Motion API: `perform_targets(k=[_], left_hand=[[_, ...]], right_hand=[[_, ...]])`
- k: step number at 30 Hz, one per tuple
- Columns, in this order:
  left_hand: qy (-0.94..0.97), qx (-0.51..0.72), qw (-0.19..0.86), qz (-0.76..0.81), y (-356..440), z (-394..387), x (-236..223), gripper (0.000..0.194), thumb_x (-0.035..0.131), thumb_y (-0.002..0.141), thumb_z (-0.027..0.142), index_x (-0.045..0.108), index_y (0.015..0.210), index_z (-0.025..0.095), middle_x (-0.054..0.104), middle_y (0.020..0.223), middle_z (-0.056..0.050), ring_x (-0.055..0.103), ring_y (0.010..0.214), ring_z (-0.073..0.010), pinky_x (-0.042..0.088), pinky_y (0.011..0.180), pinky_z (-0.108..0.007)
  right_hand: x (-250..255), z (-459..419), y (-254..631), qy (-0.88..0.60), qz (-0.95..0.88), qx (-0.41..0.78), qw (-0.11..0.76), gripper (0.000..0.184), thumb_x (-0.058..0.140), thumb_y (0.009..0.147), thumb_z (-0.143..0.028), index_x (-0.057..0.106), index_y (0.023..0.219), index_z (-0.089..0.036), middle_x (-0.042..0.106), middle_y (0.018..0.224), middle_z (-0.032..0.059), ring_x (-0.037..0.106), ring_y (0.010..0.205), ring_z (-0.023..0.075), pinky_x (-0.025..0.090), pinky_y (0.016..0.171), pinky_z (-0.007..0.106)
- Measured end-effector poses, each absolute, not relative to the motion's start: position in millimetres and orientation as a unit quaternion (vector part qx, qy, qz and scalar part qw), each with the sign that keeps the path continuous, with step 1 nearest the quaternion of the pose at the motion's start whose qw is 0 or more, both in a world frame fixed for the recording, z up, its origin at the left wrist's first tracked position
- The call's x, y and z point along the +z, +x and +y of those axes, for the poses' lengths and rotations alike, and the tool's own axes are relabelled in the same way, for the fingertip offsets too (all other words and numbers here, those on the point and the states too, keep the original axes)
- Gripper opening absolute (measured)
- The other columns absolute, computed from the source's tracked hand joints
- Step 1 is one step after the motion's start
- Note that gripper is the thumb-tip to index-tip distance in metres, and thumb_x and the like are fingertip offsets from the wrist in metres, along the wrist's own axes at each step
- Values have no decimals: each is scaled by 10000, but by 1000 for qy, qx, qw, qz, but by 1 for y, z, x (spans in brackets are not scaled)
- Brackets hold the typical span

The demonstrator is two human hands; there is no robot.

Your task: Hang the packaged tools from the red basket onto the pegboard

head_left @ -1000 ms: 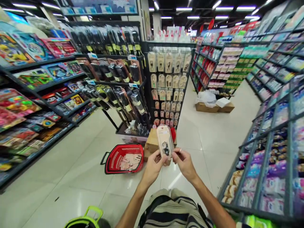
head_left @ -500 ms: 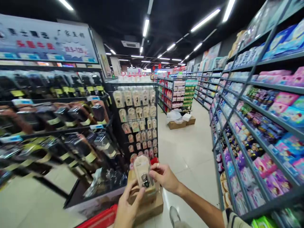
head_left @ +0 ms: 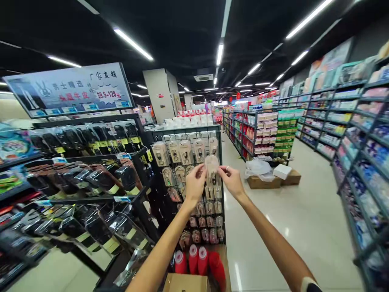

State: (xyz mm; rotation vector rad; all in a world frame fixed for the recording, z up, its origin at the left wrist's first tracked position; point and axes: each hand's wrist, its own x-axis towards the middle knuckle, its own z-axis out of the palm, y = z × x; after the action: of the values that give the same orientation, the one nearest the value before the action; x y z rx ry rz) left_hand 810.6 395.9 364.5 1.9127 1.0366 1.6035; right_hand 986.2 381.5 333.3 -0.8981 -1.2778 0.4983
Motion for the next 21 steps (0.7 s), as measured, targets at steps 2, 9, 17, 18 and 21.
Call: perform_targets(k=[2, 9, 17, 18, 21], left_hand=[[683, 603, 169, 376, 832, 447, 383, 356, 683, 958, 346, 762, 1251, 161, 794, 979, -95, 723, 821, -199, 584, 825, -318], [682, 619, 107, 375, 868, 529, 391, 396, 625, 1008, 309, 726, 1344, 126, 791, 1116, -146, 692, 815, -196, 559, 828, -330], [704, 594, 88, 378, 865, 537, 370, 411, 597, 1029, 341, 715, 1359, 125, 776, 1023, -115, 656, 779, -168, 528, 763, -286], [708, 586, 89, 384, 866, 544, 371, 392, 592, 1031, 322, 722, 1347, 131, 783, 1047, -123, 671, 801, -180, 539, 789, -303], [731, 550, 81, 396, 872, 560, 377, 341, 588, 1026, 267, 743, 1299, 132, 785, 1106, -152, 711, 882, -228, 560, 875, -370]], right_hand=[[358, 436, 1001, -396, -576, 196, 687, 389, 664, 923, -509, 788, 1024, -155, 788, 933, 73, 677, 804, 206, 526, 762, 312], [378, 511, 1018, -403, -563, 169, 701, 417, 628, 936, -501, 784, 1017, -123, 785, 918, 96, 672, 786, 199, 508, 757, 303], [356, 519, 1022, -416, -576, 181, 680, 444, 591, 957, -521, 777, 1020, -123, 786, 915, 98, 663, 770, 198, 505, 743, 305], [355, 524, 1023, -425, -580, 171, 674, 433, 583, 960, -514, 776, 1008, -129, 787, 913, 94, 669, 778, 199, 506, 753, 306], [359, 545, 1027, -464, -592, 113, 649, 420, 554, 970, -498, 772, 959, -139, 788, 896, 96, 681, 782, 204, 506, 778, 314]])
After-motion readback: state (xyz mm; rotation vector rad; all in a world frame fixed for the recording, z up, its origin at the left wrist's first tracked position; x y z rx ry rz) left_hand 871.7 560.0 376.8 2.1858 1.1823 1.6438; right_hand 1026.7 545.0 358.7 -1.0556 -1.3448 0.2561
